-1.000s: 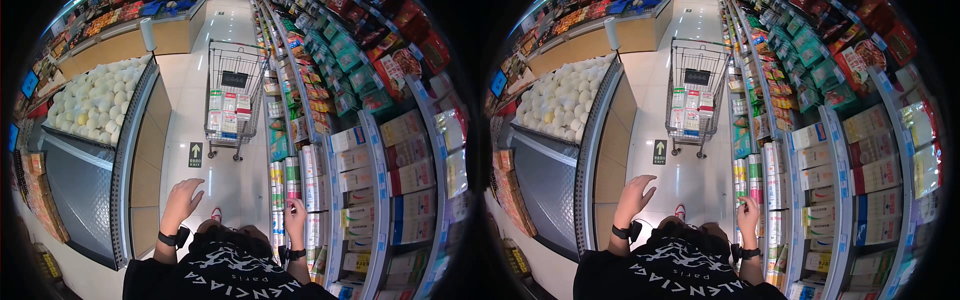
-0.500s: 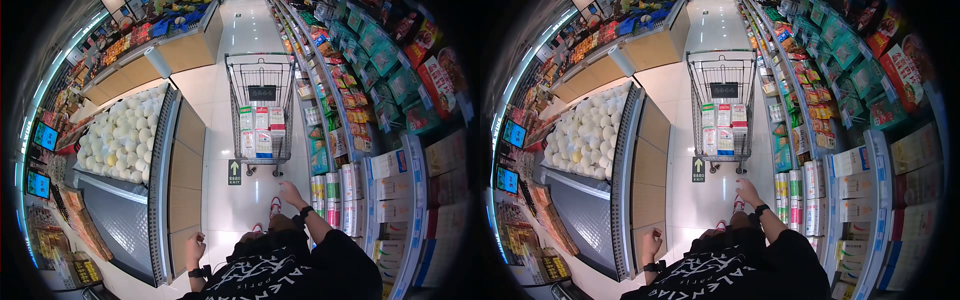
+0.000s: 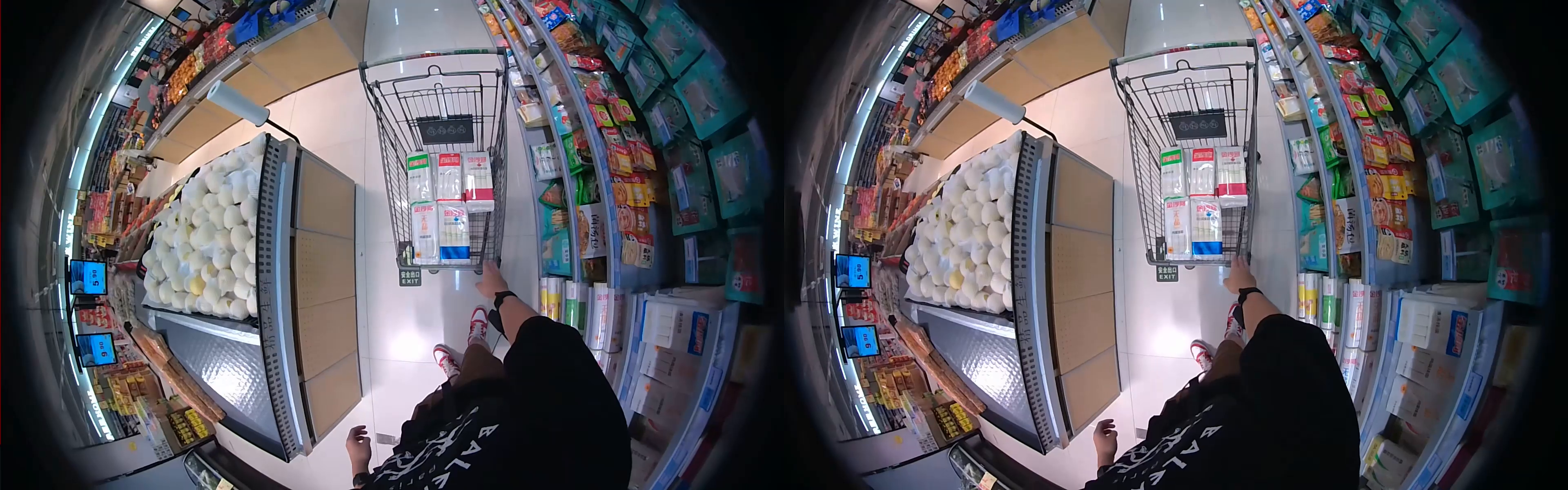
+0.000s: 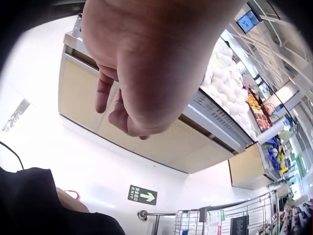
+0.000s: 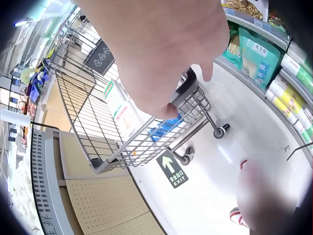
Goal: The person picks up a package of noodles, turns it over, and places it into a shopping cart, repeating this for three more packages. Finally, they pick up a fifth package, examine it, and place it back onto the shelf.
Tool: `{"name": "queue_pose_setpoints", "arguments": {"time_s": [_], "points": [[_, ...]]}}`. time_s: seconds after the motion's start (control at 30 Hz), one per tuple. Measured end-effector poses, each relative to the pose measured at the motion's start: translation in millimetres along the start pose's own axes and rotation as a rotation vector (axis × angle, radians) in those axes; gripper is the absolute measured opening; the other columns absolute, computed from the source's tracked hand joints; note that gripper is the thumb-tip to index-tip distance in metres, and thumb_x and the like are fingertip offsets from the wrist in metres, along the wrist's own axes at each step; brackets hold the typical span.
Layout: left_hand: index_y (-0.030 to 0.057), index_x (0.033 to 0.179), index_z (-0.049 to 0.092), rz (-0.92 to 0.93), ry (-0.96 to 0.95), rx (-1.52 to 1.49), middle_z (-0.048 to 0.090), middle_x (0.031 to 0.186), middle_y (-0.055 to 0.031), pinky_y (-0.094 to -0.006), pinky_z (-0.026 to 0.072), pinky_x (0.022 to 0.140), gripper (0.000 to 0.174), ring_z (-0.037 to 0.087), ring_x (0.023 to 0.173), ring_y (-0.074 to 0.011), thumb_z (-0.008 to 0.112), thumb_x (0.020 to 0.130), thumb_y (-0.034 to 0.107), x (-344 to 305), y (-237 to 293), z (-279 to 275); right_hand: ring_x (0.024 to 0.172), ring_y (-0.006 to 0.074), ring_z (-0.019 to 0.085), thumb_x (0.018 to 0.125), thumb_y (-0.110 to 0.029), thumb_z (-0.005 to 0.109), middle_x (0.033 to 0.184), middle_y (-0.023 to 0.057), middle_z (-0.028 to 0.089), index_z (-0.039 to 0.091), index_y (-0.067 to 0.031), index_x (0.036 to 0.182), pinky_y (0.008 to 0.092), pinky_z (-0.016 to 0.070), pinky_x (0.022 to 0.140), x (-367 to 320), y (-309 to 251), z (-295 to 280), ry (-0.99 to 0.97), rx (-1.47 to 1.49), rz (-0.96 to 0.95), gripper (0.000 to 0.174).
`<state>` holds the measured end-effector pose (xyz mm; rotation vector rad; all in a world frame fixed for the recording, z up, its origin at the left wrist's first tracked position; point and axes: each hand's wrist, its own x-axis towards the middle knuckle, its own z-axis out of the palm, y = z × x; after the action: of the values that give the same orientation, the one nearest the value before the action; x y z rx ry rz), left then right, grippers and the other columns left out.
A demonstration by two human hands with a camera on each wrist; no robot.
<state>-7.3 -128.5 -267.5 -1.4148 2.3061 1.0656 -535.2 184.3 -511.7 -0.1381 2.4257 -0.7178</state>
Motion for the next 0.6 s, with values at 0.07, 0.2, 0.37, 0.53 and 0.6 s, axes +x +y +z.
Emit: {"name": "queue_pose_setpoints", "arguments": {"time_s": [0.07,0.2,0.37,0.53,0.6], "points": [[0.0022,0.126,0.064,-0.141,0.022,-0.183,0.071,0.107,-0.0135,-0.0339,0.0552,0.081,0.046,0.067,0.091,-0.0221,0.065,0.080,-0.001,-3.4,-15.5,-1.3,0.151,0.0380,0.028,0.081,-0.022,0.072,0.161,0.0202,0.033,0.033,-0.0026,0.154,0.0457,0.0329,0.121,1.9,-9.8,-2.9,-0.051,-0.065,-0.012,0.084],[0.0013,0.135,0.057,-0.265,0.004,-0.118,0.070,0.117,-0.0179,-0.0362,0.0557,0.085,0.050,0.068,0.100,-0.0247,0.071,0.087,0.008,-6.4,-23.1,-10.2,0.149,0.0348,0.032,0.079,-0.022,0.074,0.156,0.0163,0.039,0.038,-0.0096,0.153,0.0512,0.0399,0.116,-11.8,-29.9,-15.8,-0.148,-0.206,0.032,0.083],[0.0008,0.133,0.060,-0.230,-0.052,-0.088,0.069,0.120,-0.0190,-0.0363,0.0556,0.089,0.047,0.068,0.103,-0.0258,0.071,0.089,0.010,18.6,-34.6,-32.3,0.144,0.0311,0.038,0.078,-0.020,0.075,0.147,0.0098,0.048,0.043,-0.0137,0.149,0.0542,0.0463,0.108,-18.5,-19.1,-5.0,-0.098,-0.235,-0.013,0.078],[0.0011,0.134,0.058,-0.120,-0.123,-0.047,0.068,0.122,-0.0193,-0.0374,0.0553,0.090,0.047,0.068,0.105,-0.0261,0.071,0.090,0.012,64.2,-45.8,-57.1,0.145,0.0316,0.037,0.079,-0.020,0.073,0.149,0.0101,0.047,0.043,-0.0136,0.150,0.0536,0.0463,0.108,-51.7,-27.0,17.2,-0.066,-0.240,0.022,0.077],[0.0012,0.134,0.058,-0.060,-0.159,-0.045,0.068,0.122,-0.0191,-0.0375,0.0552,0.090,0.047,0.067,0.105,-0.0261,0.070,0.091,0.012,84.3,-54.6,-67.3,0.146,0.0316,0.037,0.080,-0.021,0.072,0.149,0.0101,0.047,0.043,-0.0130,0.150,0.0537,0.0460,0.108,-68.0,-27.1,35.1,-0.046,-0.238,0.043,0.076]]}}
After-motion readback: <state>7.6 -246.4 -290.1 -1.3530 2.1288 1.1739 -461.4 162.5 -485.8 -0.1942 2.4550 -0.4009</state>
